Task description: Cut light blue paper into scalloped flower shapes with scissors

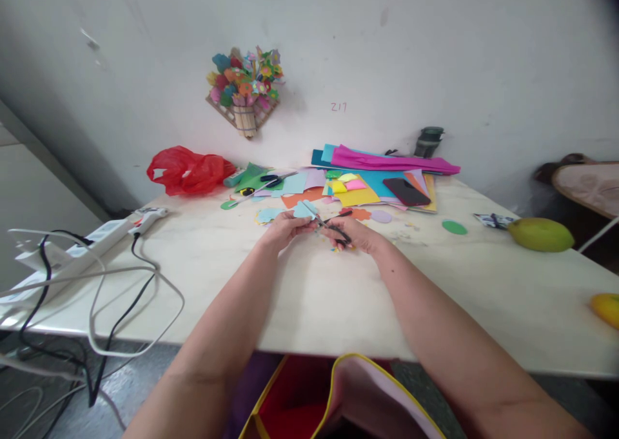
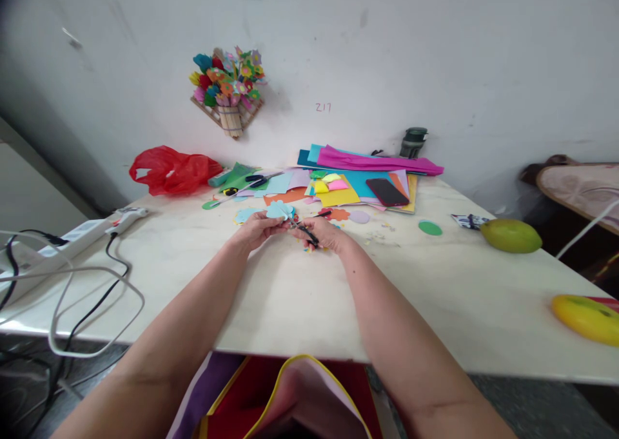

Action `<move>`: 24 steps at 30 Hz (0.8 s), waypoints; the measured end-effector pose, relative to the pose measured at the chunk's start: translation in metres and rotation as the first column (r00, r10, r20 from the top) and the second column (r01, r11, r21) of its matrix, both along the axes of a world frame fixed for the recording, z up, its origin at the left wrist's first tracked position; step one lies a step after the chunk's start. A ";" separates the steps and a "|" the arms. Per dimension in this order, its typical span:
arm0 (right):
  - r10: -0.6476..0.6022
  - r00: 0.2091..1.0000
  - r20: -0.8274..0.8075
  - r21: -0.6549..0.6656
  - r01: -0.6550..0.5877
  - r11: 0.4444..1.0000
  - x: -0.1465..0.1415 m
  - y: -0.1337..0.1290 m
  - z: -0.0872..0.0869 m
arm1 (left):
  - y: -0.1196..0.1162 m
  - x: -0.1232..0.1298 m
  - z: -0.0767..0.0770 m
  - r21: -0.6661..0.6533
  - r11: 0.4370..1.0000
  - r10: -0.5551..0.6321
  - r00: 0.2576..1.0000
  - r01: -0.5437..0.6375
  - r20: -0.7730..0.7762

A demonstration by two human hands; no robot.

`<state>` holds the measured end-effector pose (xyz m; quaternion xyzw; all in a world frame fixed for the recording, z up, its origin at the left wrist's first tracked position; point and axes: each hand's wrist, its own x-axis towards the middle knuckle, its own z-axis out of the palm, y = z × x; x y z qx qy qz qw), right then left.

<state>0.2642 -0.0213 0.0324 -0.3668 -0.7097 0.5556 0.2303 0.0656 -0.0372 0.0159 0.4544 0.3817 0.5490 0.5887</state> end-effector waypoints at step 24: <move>0.026 0.999 -0.028 0.014 -0.026 1.000 0.003 0.006 -0.006 | 0.000 -0.004 0.006 -0.006 1.000 0.013 0.999 -0.013 -0.049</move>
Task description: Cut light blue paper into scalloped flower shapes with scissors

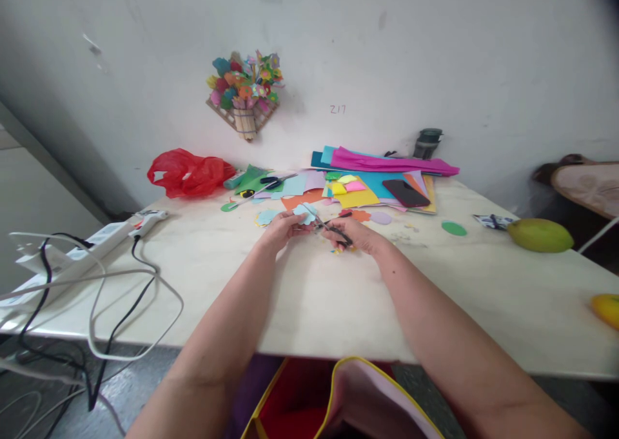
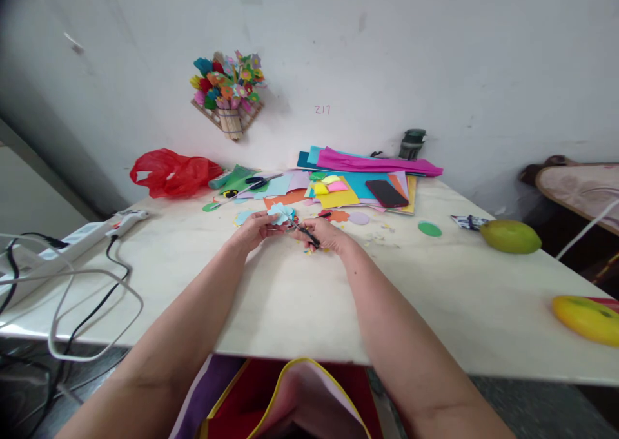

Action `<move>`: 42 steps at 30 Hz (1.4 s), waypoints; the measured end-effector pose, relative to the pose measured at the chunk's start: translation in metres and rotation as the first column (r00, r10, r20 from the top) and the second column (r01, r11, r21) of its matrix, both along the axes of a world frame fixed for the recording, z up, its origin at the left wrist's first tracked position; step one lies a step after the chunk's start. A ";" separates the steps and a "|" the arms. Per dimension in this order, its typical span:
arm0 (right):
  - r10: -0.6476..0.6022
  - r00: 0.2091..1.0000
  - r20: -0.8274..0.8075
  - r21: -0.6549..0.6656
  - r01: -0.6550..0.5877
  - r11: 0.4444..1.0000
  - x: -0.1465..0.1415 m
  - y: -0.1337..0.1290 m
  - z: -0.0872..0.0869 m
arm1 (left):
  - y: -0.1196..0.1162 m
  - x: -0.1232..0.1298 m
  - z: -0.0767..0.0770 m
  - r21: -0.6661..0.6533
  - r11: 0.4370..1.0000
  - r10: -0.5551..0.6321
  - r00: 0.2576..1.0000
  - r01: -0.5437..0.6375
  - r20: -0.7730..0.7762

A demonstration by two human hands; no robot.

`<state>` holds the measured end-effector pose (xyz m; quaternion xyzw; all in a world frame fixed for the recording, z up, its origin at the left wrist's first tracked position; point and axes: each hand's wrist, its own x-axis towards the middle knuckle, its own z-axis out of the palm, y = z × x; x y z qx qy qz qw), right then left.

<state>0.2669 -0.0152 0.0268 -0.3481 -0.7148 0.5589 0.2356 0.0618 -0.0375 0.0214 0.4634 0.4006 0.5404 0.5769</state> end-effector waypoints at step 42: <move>-0.014 0.999 -0.035 -0.044 0.013 0.999 -0.002 -0.003 0.003 | 0.000 0.003 -0.004 0.040 0.999 -0.014 0.998 0.017 -0.061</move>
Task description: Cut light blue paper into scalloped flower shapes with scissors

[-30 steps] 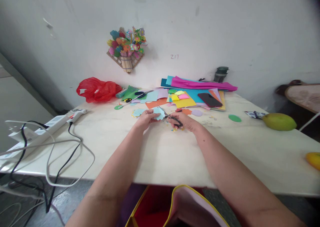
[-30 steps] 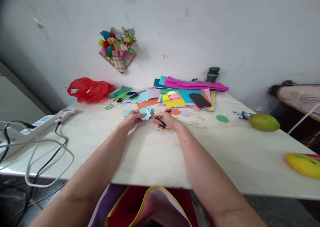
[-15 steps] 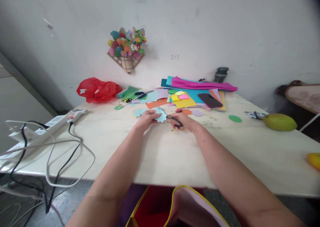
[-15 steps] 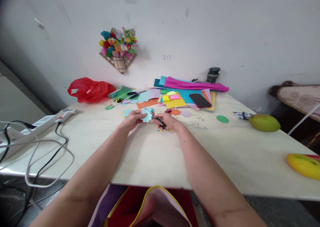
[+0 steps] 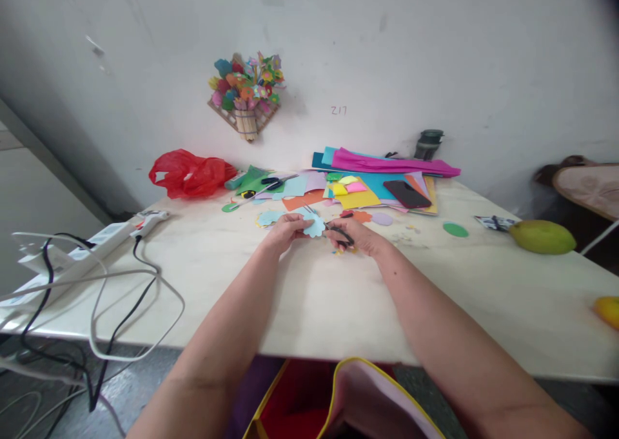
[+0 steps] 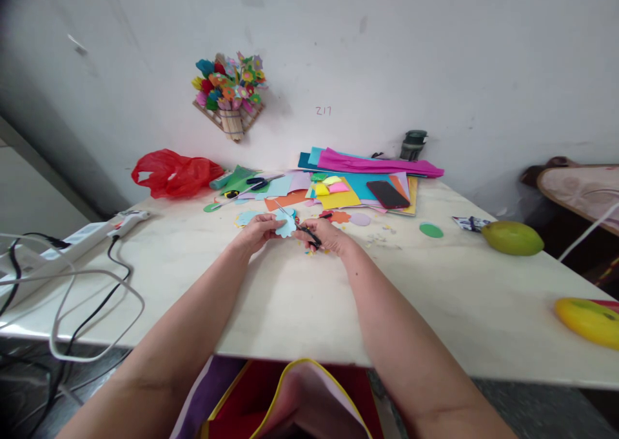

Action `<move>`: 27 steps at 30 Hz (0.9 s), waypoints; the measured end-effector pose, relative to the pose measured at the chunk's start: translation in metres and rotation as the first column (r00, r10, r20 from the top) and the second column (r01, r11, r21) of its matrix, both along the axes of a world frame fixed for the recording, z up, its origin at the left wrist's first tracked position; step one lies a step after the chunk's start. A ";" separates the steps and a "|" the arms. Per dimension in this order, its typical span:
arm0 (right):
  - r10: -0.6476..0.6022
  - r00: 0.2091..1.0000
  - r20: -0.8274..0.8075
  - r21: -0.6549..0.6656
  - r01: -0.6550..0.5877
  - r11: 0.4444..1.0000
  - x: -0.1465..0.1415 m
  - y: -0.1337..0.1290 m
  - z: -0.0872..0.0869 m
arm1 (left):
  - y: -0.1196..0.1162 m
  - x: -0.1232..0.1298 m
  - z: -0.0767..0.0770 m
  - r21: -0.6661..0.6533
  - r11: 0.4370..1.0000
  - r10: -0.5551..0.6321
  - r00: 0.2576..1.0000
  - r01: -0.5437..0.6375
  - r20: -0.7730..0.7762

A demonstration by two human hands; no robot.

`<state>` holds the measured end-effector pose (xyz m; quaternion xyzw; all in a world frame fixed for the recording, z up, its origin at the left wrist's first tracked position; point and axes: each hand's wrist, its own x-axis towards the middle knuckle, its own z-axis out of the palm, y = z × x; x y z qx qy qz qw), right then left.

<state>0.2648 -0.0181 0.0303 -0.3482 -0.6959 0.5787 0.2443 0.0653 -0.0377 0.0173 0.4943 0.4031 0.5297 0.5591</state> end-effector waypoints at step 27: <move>-0.057 0.998 -0.009 0.005 0.057 0.998 -0.005 -0.009 0.004 | 0.000 0.002 -0.001 -0.024 0.999 0.031 1.000 -0.032 -0.002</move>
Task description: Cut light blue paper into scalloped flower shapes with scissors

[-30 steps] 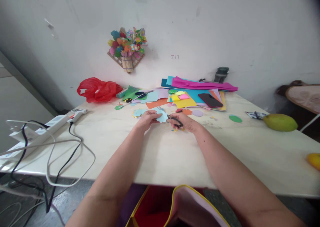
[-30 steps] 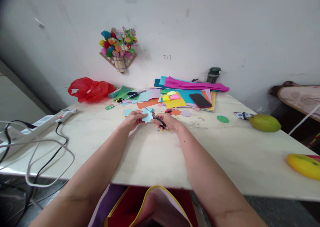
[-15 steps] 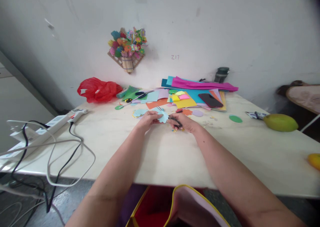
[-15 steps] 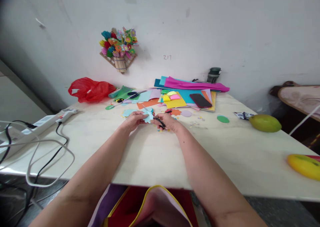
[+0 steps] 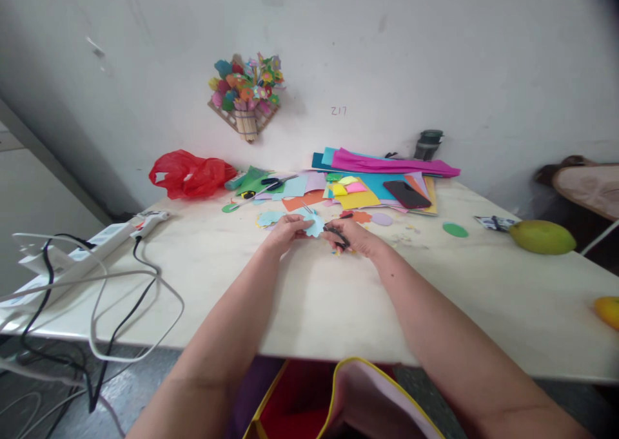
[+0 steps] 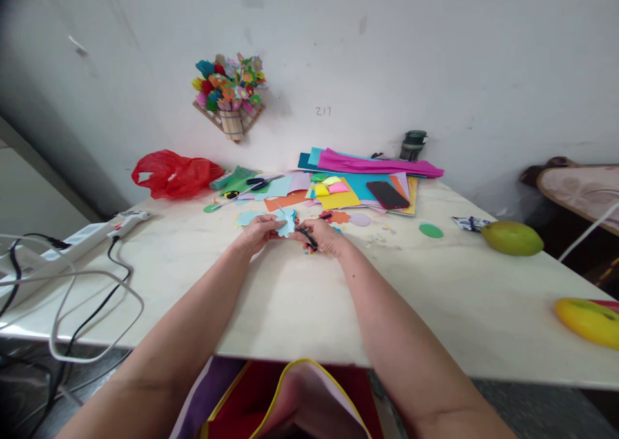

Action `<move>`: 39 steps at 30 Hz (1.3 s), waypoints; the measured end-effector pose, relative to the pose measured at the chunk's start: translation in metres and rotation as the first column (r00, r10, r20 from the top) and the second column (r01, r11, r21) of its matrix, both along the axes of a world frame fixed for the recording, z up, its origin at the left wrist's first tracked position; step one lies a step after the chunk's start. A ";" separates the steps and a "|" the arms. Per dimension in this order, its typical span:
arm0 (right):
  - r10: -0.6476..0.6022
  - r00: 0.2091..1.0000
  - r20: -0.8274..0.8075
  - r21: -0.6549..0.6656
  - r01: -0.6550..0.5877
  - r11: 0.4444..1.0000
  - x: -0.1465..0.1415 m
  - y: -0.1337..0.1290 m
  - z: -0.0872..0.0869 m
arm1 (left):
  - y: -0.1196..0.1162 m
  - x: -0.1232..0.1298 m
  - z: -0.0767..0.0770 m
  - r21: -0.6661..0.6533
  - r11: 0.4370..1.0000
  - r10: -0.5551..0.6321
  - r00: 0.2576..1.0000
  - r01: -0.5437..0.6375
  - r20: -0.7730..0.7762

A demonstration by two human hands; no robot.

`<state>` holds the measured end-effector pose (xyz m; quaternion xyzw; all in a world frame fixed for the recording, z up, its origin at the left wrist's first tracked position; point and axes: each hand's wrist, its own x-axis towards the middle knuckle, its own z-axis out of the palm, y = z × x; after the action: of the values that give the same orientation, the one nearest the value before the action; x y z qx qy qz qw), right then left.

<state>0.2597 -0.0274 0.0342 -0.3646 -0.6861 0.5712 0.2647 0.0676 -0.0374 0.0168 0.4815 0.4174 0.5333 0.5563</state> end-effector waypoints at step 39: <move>-0.227 0.903 -0.365 -0.026 0.234 0.972 -0.005 0.009 -0.003 | -0.002 0.005 -0.001 -0.067 0.987 -0.149 0.986 0.144 -0.077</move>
<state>0.2545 -0.0187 0.0308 -0.3281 -0.5821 0.5874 0.4566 0.0721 -0.0397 0.0154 0.5150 0.4196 0.4578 0.5908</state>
